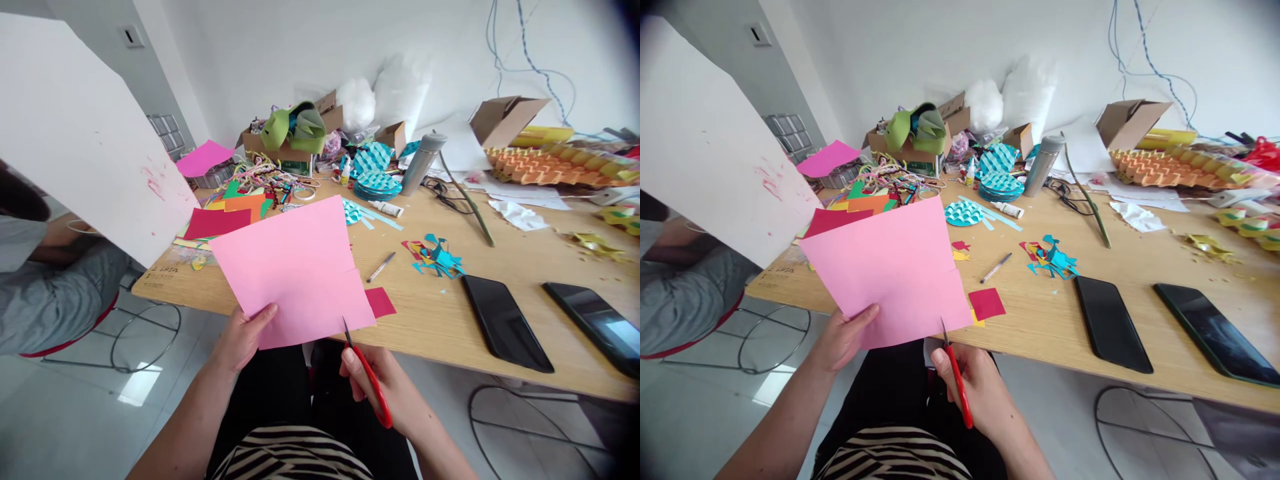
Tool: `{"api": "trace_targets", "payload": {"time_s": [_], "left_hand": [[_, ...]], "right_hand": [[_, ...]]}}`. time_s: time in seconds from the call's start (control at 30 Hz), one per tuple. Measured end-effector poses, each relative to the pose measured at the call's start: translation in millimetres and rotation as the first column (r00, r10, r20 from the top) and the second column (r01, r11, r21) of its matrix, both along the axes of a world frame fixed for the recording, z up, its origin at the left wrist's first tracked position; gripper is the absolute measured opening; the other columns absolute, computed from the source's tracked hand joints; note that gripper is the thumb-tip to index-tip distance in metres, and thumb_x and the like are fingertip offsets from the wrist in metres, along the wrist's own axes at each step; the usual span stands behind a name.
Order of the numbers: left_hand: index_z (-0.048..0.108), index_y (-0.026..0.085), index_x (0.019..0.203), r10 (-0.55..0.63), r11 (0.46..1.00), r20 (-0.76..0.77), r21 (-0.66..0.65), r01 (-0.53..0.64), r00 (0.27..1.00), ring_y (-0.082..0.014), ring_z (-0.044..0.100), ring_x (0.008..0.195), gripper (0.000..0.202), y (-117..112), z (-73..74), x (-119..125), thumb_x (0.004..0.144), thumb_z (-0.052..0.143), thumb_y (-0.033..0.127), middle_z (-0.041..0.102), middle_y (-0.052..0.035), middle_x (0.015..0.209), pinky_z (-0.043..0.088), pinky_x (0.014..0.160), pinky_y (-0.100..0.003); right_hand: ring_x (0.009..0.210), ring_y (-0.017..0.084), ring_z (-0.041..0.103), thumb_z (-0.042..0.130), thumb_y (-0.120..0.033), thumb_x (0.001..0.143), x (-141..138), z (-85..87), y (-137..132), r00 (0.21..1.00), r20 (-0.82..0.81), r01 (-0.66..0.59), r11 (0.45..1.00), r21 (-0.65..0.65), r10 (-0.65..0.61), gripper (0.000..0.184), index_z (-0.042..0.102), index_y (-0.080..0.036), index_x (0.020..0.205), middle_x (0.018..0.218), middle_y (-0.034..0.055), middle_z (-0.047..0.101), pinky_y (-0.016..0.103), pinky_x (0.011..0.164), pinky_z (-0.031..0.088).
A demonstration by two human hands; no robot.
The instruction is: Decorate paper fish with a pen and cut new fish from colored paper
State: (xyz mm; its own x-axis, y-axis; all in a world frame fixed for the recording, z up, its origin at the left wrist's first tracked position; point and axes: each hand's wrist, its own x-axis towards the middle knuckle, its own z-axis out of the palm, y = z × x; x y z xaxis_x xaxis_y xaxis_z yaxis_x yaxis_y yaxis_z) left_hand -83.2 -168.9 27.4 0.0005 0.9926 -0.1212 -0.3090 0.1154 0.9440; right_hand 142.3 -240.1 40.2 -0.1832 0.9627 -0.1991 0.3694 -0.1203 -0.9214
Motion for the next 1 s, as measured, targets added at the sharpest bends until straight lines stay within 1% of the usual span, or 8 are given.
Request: {"api": "trace_targets", "payload": {"time_s": [0.17, 0.3, 0.43, 0.53, 0.77, 1.0], "left_hand": [[0.070, 0.017, 0.114, -0.019, 1.000, -0.001, 0.008, 0.019, 1.000, -0.0276, 0.059, 0.117, 0.050, -0.4, -1.7, -0.3, 0.069, 0.083, 0.035, 0.070, -0.0097, 0.117, 0.044, 0.104, -0.042], [0.069, 0.018, 0.115, -0.044, 0.999, 0.008, 0.024, 0.044, 0.999, -0.0261, 0.059, 0.118, 0.046, -0.2, -4.6, -0.9, 0.073, 0.081, 0.033, 0.069, -0.0091, 0.120, 0.044, 0.105, -0.040], [0.071, 0.019, 0.112, -0.042, 0.999, 0.007, 0.022, 0.041, 0.999, -0.0263, 0.059, 0.118, 0.044, 0.8, -5.0, -0.3, 0.072, 0.081, 0.034, 0.069, -0.0089, 0.120, 0.045, 0.104, -0.040], [0.071, 0.019, 0.111, -0.048, 0.999, 0.005, 0.012, 0.048, 0.999, -0.0262, 0.060, 0.117, 0.045, 0.8, -3.6, 0.2, 0.070, 0.082, 0.034, 0.069, -0.0085, 0.119, 0.046, 0.103, -0.039], [0.072, 0.016, 0.108, -0.053, 0.999, -0.024, -0.005, 0.053, 0.998, -0.0281, 0.061, 0.114, 0.045, -0.5, -5.0, 0.7, 0.069, 0.083, 0.036, 0.070, -0.0104, 0.116, 0.047, 0.101, -0.042], [0.070, 0.016, 0.112, -0.084, 0.996, -0.073, 0.038, 0.087, 0.994, -0.0276, 0.059, 0.117, 0.043, -0.2, -9.2, -0.8, 0.075, 0.078, 0.036, 0.069, -0.0101, 0.120, 0.045, 0.103, -0.041]], "right_hand": [[0.044, 0.011, 0.044, 0.034, -0.073, 0.088, 2.5, -5.2, 1.3, 1.000, 0.004, -0.030, 0.999, -0.045, 0.030, 0.061, 0.050, -0.019, 0.066, 0.045, -0.0012, 0.049, 0.024, 0.046, 0.031], [0.040, 0.009, 0.038, 0.033, -0.076, 0.086, 2.0, -5.2, 0.6, 1.000, -0.016, -0.022, 0.996, -0.086, 0.021, 0.062, 0.046, -0.020, 0.063, 0.042, -0.0026, 0.045, 0.023, 0.044, 0.028], [0.036, 0.008, 0.033, 0.036, -0.080, 0.082, -0.2, -4.5, -0.6, 0.999, -0.022, 0.020, 0.990, -0.142, -0.023, 0.064, 0.044, -0.021, 0.059, 0.038, -0.0038, 0.042, 0.023, 0.041, 0.024], [0.034, 0.008, 0.032, 0.037, -0.081, 0.080, -1.1, -6.1, -2.3, 0.998, -0.009, 0.064, 0.982, -0.178, -0.066, 0.064, 0.044, -0.021, 0.058, 0.037, -0.0040, 0.042, 0.023, 0.040, 0.024], [0.037, 0.008, 0.035, 0.036, -0.080, 0.081, -0.9, -8.6, -3.6, 0.999, 0.004, 0.041, 0.987, -0.158, -0.041, 0.064, 0.045, -0.020, 0.060, 0.039, -0.0031, 0.044, 0.022, 0.041, 0.026], [0.038, 0.009, 0.037, 0.036, -0.077, 0.084, -1.3, -7.7, -1.0, 0.999, -0.006, 0.042, 0.990, -0.134, -0.043, 0.062, 0.048, -0.019, 0.063, 0.040, -0.0022, 0.047, 0.022, 0.042, 0.028]]}}
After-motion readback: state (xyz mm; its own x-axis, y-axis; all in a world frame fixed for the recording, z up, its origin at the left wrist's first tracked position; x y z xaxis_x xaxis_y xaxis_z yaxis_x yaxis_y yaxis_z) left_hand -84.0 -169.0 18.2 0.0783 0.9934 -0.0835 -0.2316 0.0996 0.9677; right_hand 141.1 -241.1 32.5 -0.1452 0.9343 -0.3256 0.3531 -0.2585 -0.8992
